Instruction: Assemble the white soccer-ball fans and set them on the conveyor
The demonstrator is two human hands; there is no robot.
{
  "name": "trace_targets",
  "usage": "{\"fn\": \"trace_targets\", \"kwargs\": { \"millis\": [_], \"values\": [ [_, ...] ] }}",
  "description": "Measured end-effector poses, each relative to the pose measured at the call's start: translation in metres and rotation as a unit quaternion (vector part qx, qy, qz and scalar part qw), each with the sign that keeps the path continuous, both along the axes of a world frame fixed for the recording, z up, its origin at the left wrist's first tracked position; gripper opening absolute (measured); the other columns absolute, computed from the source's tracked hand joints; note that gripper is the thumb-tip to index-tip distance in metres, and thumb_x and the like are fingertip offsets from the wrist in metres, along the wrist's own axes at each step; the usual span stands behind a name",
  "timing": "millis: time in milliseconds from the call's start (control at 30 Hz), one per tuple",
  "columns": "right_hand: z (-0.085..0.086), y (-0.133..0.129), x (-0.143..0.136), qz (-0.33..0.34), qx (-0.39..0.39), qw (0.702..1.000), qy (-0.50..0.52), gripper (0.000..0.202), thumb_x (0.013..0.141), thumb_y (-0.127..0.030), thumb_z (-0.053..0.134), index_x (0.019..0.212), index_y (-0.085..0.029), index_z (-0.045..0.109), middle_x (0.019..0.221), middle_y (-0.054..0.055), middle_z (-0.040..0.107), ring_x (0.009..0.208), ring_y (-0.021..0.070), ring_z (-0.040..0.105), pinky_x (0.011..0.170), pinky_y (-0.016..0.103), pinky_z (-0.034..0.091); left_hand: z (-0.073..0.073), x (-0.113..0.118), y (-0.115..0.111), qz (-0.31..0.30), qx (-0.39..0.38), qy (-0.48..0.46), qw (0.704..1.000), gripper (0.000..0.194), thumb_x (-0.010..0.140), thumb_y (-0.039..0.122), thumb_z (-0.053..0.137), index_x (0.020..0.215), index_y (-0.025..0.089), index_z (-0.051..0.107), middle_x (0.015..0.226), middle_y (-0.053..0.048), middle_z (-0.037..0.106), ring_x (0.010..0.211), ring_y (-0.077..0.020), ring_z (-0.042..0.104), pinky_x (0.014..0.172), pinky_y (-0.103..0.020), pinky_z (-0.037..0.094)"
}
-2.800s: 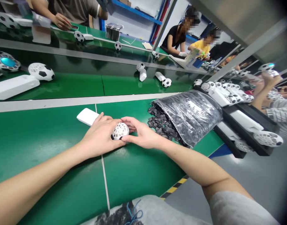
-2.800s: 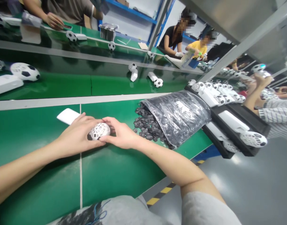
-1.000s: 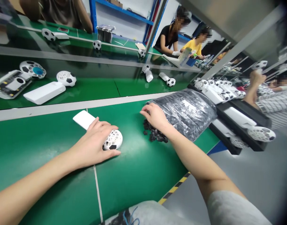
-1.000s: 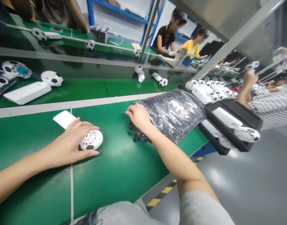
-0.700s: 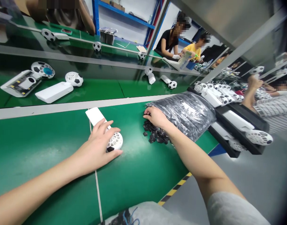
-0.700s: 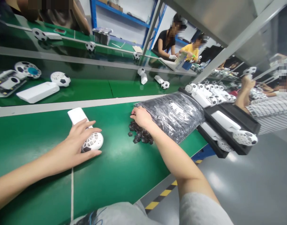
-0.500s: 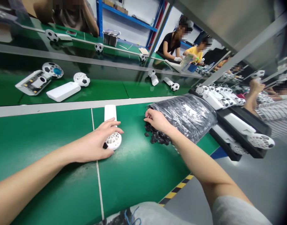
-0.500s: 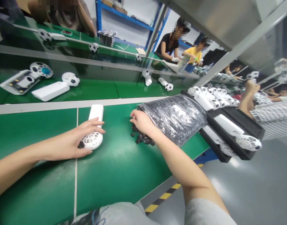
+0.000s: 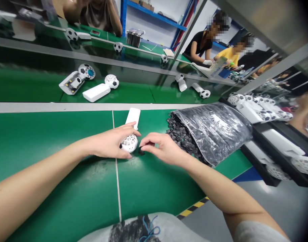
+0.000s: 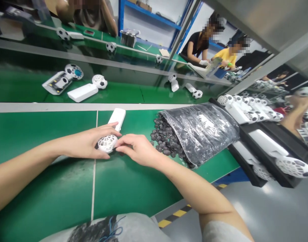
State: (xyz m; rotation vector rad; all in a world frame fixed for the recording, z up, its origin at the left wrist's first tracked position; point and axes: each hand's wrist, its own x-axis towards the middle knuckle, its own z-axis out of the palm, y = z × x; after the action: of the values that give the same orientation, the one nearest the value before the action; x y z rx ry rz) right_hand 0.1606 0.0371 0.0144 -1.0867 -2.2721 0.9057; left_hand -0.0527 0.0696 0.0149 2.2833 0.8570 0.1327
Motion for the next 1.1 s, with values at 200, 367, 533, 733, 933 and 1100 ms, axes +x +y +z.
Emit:
{"fn": "trace_targets", "kwargs": {
  "millis": [200, 367, 533, 733, 933, 1100],
  "values": [
    [-0.006, 0.000, -0.018, 0.006, 0.022, 0.998, 0.055, 0.004, 0.081, -0.017, 0.061, 0.080, -0.020, 0.062, 0.081, 0.001, 0.062, 0.081, 0.0158, 0.057, 0.078, 0.030, 0.044, -0.002, 0.003, -0.002, 0.008, 0.003, -0.036, 0.999, 0.052, 0.068, 0.039, 0.065, 0.114, 0.020, 0.050, 0.137, -0.010, 0.039, 0.136, -0.0257, 0.017, 0.106, -0.041, 0.026],
    [-0.006, 0.007, -0.023, -0.010, -0.049, 0.996, 0.076, 0.012, 0.075, -0.016, 0.067, 0.070, -0.019, 0.056, 0.074, -0.002, 0.053, 0.067, 0.0119, 0.050, 0.064, 0.026, 0.043, -0.006, 0.005, -0.005, 0.038, 0.001, -0.058, 0.998, 0.042, 0.072, 0.036, 0.059, 0.110, 0.020, 0.050, 0.136, -0.008, 0.042, 0.135, -0.0255, 0.019, 0.107, -0.042, 0.024],
    [-0.013, 0.010, -0.022, -0.036, -0.151, 0.979, 0.130, 0.023, 0.069, -0.018, 0.070, 0.073, -0.018, 0.048, 0.074, -0.004, 0.047, 0.060, 0.0090, 0.042, 0.057, 0.023, 0.038, -0.010, 0.008, -0.008, 0.054, 0.001, -0.083, 0.995, 0.045, 0.070, 0.030, 0.057, 0.113, 0.019, 0.048, 0.135, -0.008, 0.042, 0.134, -0.0267, 0.021, 0.107, -0.043, 0.025],
    [-0.028, 0.008, -0.024, -0.031, -0.195, 0.958, 0.206, 0.022, 0.071, -0.022, 0.068, 0.077, -0.018, 0.047, 0.079, -0.002, 0.049, 0.067, 0.0111, 0.048, 0.064, 0.026, 0.042, -0.015, 0.013, -0.009, 0.094, 0.000, -0.095, 0.991, 0.057, 0.065, 0.030, 0.061, 0.119, 0.019, 0.045, 0.137, -0.010, 0.039, 0.133, -0.0274, 0.025, 0.106, -0.042, 0.026],
    [-0.026, 0.009, -0.015, -0.039, -0.214, 0.964, 0.153, 0.021, 0.078, -0.032, 0.062, 0.076, -0.018, 0.046, 0.070, -0.003, 0.050, 0.060, 0.0110, 0.050, 0.059, 0.025, 0.043, -0.012, 0.011, -0.008, 0.076, 0.005, -0.109, 0.991, 0.051, 0.068, 0.030, 0.057, 0.117, 0.020, 0.047, 0.128, -0.008, 0.046, 0.124, -0.0269, 0.036, 0.102, -0.039, 0.031],
    [-0.022, -0.006, -0.001, -0.037, -0.008, 0.993, -0.109, 0.014, 0.079, -0.022, 0.064, 0.091, -0.018, 0.059, 0.088, 0.003, 0.054, 0.074, 0.0133, 0.053, 0.071, 0.028, 0.045, -0.012, 0.006, -0.005, 0.128, 0.012, -0.029, 0.991, 0.075, 0.056, 0.053, 0.068, 0.121, 0.023, 0.046, 0.119, -0.008, 0.040, 0.116, -0.0313, 0.036, 0.094, -0.042, 0.037]
  ]
}}
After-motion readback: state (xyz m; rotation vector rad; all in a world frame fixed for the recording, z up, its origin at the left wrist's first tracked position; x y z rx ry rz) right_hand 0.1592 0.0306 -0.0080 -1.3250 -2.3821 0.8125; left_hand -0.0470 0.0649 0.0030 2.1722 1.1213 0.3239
